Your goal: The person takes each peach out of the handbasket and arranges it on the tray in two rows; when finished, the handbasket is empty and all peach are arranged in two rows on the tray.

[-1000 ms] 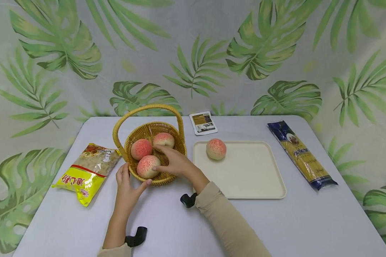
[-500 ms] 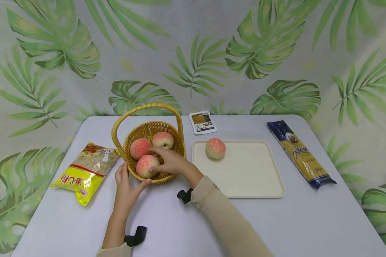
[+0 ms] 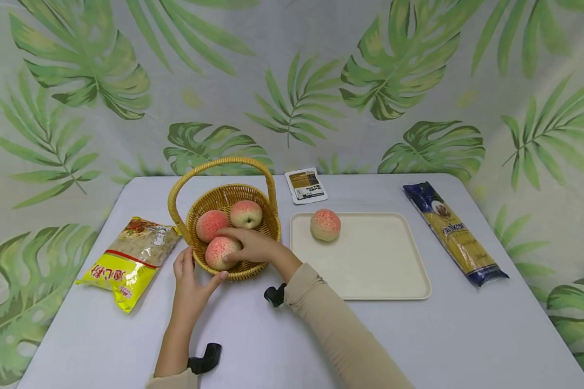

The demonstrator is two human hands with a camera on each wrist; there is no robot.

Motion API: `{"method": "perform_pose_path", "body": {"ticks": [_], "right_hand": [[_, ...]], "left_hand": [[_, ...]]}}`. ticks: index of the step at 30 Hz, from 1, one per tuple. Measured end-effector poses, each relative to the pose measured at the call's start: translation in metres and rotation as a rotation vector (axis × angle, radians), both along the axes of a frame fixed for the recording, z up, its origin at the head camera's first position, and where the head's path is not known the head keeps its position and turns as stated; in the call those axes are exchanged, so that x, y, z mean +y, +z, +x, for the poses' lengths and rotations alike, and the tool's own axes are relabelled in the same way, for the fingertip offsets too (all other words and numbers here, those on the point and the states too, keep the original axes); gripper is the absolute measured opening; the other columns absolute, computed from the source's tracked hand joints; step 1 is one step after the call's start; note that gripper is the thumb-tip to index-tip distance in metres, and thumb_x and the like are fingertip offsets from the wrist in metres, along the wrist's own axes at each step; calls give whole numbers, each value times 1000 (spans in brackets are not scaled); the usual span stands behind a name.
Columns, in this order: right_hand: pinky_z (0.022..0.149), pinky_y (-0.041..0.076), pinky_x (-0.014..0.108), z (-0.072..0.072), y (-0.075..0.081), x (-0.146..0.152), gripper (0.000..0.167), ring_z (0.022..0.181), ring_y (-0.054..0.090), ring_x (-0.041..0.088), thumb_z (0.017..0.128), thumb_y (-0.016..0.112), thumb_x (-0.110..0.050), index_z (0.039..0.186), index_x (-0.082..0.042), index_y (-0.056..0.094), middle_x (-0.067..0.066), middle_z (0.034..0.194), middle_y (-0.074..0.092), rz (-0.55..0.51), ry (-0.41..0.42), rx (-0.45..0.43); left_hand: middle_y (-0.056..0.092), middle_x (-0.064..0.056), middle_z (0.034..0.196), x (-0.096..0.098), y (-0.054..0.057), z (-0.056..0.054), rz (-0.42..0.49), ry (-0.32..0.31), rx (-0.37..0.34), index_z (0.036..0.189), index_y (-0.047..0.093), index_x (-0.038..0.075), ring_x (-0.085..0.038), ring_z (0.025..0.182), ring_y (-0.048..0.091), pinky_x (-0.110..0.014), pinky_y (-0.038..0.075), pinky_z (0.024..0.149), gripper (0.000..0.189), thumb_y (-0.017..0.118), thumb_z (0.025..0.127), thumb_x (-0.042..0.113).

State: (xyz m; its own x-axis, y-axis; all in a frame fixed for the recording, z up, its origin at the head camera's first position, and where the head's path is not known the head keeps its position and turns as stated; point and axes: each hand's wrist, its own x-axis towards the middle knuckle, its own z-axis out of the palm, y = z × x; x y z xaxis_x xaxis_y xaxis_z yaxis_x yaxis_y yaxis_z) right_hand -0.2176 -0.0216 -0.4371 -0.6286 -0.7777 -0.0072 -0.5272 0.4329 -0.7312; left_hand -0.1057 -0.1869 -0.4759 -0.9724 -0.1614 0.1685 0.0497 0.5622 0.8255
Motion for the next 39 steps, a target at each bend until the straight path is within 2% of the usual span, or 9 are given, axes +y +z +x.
{"method": "perform_pose_path", "body": {"ticks": [5, 12, 17, 22, 28, 33, 37, 39], "right_hand": [[95, 35, 26, 1, 0, -1, 55, 115, 43, 11, 82, 66, -28, 132, -16, 45, -2, 132, 44, -17, 1, -19], [96, 35, 28, 5, 4, 1, 54, 117, 41, 11, 83, 66, -24, 131, -14, 44, -1, 131, 44, -30, -31, 34], [99, 32, 30, 6, 4, 5, 56, 121, 37, 11, 82, 66, -25, 132, -16, 42, 0, 133, 42, -106, -86, 67], [99, 32, 33, 11, 5, 12, 63, 123, 34, 12, 79, 69, -27, 135, -16, 41, 0, 135, 40, -222, -176, 101], [96, 37, 35, 20, 14, 28, 63, 119, 38, 16, 77, 71, -18, 133, -10, 43, 5, 131, 39, -387, -232, 96], [95, 37, 35, 27, 27, 54, 64, 117, 38, 17, 77, 72, -13, 133, -9, 41, 7, 130, 36, -511, -307, 55], [96, 37, 39, 39, 46, 80, 64, 118, 37, 23, 76, 70, 0, 131, -1, 38, 15, 132, 35, -636, -368, 17], [96, 37, 40, 44, 54, 94, 63, 116, 38, 26, 74, 68, 6, 129, 4, 36, 18, 131, 36, -692, -399, 26]], "left_hand": [[12, -18, 137, 0, -1, 0, -2, 4, 4, 141, 17, 1, -35, 125, 27, -48, 28, 100, 95, 75, 73, 31], [12, -17, 138, 0, -1, 0, 6, 0, 9, 141, 16, 2, -34, 125, 26, -47, 27, 101, 95, 75, 73, 31], [11, -17, 138, -1, -1, 0, 5, 2, 2, 142, 15, 2, -34, 125, 26, -48, 28, 100, 96, 75, 73, 32], [11, -16, 139, -1, -2, 0, 11, 2, 3, 142, 15, 3, -33, 126, 25, -47, 27, 101, 97, 75, 72, 33], [12, -17, 138, 0, -2, 0, 11, 7, 7, 141, 16, 3, -33, 126, 25, -46, 27, 101, 98, 76, 71, 33], [12, -16, 138, -1, -2, 0, 7, 10, -10, 142, 15, 5, -33, 126, 25, -46, 27, 101, 99, 76, 70, 36], [11, -16, 138, -1, -2, 0, 8, 6, -9, 143, 14, 6, -32, 126, 24, -46, 26, 101, 99, 76, 71, 35], [11, -16, 138, -1, -2, 0, 10, 5, -5, 142, 15, 5, -32, 126, 24, -45, 26, 102, 99, 76, 71, 34]]}}
